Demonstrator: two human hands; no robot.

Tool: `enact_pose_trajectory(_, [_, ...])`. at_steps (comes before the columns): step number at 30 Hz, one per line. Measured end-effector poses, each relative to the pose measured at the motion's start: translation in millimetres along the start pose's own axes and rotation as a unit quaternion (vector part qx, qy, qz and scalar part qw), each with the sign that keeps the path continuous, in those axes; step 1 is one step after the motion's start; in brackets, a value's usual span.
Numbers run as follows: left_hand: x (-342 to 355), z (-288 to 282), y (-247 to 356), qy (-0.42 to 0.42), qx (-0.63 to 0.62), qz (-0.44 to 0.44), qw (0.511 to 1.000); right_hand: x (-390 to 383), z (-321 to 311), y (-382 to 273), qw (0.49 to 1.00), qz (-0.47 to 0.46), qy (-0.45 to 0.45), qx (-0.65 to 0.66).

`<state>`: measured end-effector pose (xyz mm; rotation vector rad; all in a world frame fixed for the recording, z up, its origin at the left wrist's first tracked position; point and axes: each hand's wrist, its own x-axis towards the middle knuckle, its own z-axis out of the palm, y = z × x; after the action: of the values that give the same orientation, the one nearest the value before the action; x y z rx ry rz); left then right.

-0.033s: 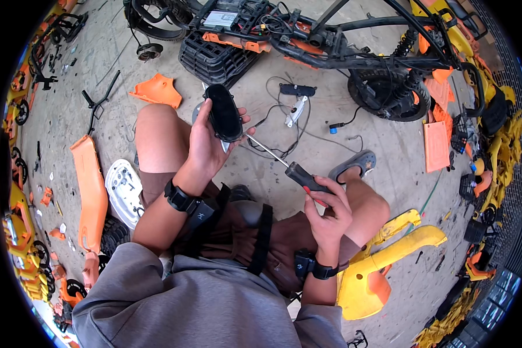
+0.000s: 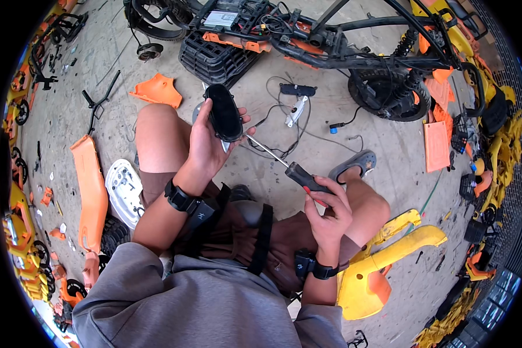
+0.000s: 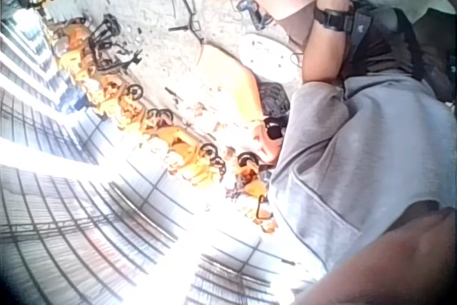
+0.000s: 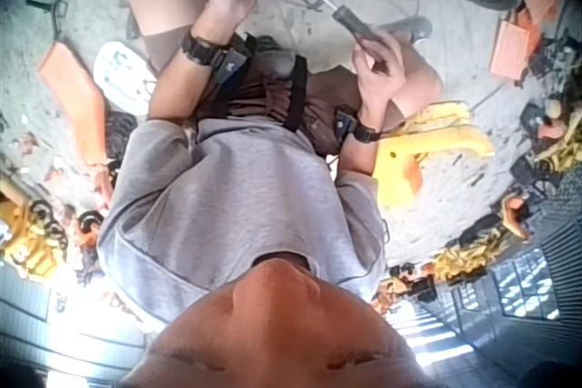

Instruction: The person walks through a workshop filled with disassembled scooters, picks up a seat and a black plastic component, then sits on the floor to use a screwdriver on the component.

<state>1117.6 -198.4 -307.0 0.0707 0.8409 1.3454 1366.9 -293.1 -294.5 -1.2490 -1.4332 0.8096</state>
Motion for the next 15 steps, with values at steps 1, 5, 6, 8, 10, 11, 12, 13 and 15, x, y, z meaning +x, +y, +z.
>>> enact_pose_trajectory(1, [0.2, -0.1, -0.1, 0.0, 0.001, 0.0, 1.0, 0.1, -0.1, 0.0, 1.0, -0.006, -0.002, 0.0])
enact_pose_trajectory(5, [1.6, -2.9, -1.2, -0.002, -0.006, 0.0, 1.0, 0.6, 0.8, -1.9, 1.0, -0.007, -0.011, 0.0])
enact_pose_trajectory(6, [1.8, -3.3, -1.3, -0.002, -0.008, -0.001, 1.0, 1.1, 0.8, -2.3, 1.0, -0.006, -0.014, -0.002])
enact_pose_trajectory(8, [1.7, -3.5, -1.2, -0.001, -0.014, -0.002, 1.0, 1.6, 1.1, -2.7, 1.0, -0.006, -0.02, -0.007])
enact_pose_trajectory(10, [1.8, -3.4, -1.4, 0.004, -0.021, -0.002, 1.0, 1.5, 1.4, -2.8, 1.0, -0.01, -0.024, -0.011])
enact_pose_trajectory(11, [2.3, -3.9, -1.5, 0.004, -0.024, -0.002, 1.0, 1.5, 1.3, -2.4, 1.0, -0.011, -0.025, -0.011])
enact_pose_trajectory(12, [3.1, -4.7, -1.5, 0.005, -0.026, -0.002, 1.0, 1.4, 1.2, -1.7, 1.0, -0.012, -0.026, -0.011])
enact_pose_trajectory(13, [3.4, -5.2, -1.5, 0.005, -0.029, -0.003, 1.0, 1.3, 1.1, -1.3, 0.999, -0.013, -0.027, -0.01])
enact_pose_trajectory(15, [2.9, -4.6, -1.9, 0.011, -0.027, 0.0, 1.0, 1.3, 1.0, -2.2, 1.0, 0.0, -0.027, -0.009])
